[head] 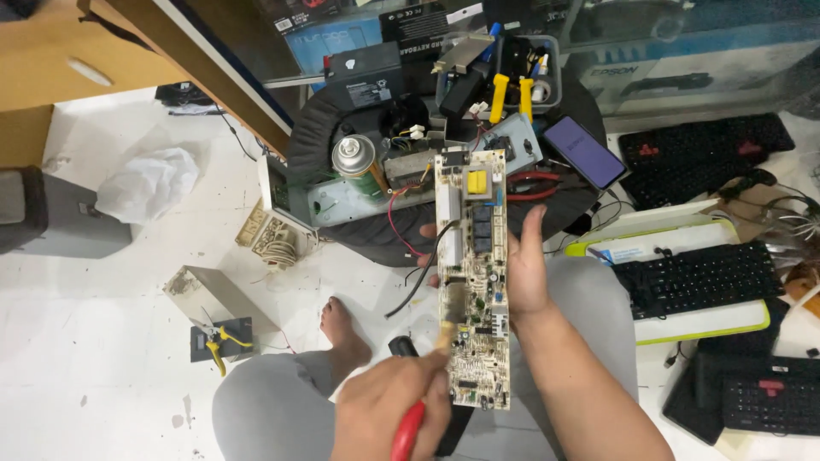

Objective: The person is cleaning a large circuit board by repeatedly applying a cleaning spray and then scrubbing the surface with a handheld brush.

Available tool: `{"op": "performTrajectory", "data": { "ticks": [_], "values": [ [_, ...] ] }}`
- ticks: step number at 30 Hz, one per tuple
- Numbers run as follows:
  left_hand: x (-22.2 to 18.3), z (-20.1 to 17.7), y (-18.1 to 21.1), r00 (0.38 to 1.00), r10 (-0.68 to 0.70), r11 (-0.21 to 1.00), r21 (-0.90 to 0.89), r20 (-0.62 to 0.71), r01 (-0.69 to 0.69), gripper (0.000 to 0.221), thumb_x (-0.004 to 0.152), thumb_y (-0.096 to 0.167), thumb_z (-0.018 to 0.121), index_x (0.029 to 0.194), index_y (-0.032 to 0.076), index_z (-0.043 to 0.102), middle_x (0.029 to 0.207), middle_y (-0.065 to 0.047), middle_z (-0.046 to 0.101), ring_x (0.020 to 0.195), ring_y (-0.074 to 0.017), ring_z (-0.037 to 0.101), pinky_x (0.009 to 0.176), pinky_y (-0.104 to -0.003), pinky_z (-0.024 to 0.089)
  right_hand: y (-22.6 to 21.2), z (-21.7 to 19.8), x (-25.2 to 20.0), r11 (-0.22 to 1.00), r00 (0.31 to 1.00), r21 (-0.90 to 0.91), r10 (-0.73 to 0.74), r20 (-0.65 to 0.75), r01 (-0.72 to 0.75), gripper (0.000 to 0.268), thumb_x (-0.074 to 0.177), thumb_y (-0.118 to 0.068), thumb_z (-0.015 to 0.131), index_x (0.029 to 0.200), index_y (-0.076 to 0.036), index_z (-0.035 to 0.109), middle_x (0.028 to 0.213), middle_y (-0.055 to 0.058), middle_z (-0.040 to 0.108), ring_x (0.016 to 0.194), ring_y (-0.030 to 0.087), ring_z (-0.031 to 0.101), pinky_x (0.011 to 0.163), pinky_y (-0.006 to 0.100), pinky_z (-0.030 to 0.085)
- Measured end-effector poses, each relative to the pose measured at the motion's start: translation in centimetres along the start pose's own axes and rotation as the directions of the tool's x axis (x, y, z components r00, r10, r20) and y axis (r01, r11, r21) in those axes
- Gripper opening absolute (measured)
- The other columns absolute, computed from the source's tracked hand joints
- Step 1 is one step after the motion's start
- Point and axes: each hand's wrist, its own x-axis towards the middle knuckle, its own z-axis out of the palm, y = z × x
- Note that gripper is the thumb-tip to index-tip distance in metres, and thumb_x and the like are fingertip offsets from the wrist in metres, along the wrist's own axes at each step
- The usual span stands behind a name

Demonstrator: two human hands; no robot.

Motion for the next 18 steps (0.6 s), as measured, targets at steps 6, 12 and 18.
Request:
{"op": "performTrajectory", "data": {
  "ticks": [6, 12, 18],
  "values": [
    [-1.4, -1.7, -1.4, 0.974, -0.217, 0.975, 0.054, 0.068, 0.214, 0.014, 0.082, 0.012, 0.067, 0.069, 0.013, 0.063, 0.05, -0.001, 0.057, 0.038, -0.0205, 0.048, 0.042, -0.032, 0.043, 0.2, 0.4, 1.3, 0.999, 0.999, 0.023, 0.03, -0.013, -0.03, 0.104, 0.091, -0.081, 0.023, 0.147, 0.002, 0.051, 0.125, 0.027, 0.066, 0.092, 0.038, 0.072, 0.071, 0.049, 0.062],
    [-3.4, 0.1, -1.1, 0.982, -0.111, 0.99, -0.071, 0.152, 0.123, 0.006, 0.076, 0.008, 0.071, 0.076, 0.013, 0.067, 0.052, -0.002, 0.062, 0.038, -0.0194, 0.055, 0.041, -0.03, 0.047, 1.2, -0.3, 2.5, 0.994, 0.998, 0.108, -0.017, 0.055, 0.011, 0.1, 0.093, -0.081, 0.028, 0.147, 0.0, 0.053, 0.128, 0.024, 0.066, 0.096, 0.04, 0.071, 0.076, 0.051, 0.061],
    [-1.9, -0.2, -0.5, 0.999, -0.05, 0.997, 0.052, 0.01, 0.049, 0.021, 0.075, 0.005, 0.075, 0.096, 0.007, 0.073, 0.078, -0.003, 0.075, 0.058, -0.0176, 0.069, 0.053, -0.028, 0.054, 1.9, 1.0, 2.3, 1.0, 0.997, 0.007, -0.02, 0.074, 0.02, 0.108, 0.092, -0.083, 0.016, 0.146, 0.004, 0.051, 0.131, 0.024, 0.063, 0.097, 0.036, 0.071, 0.076, 0.049, 0.061]
  ]
}}
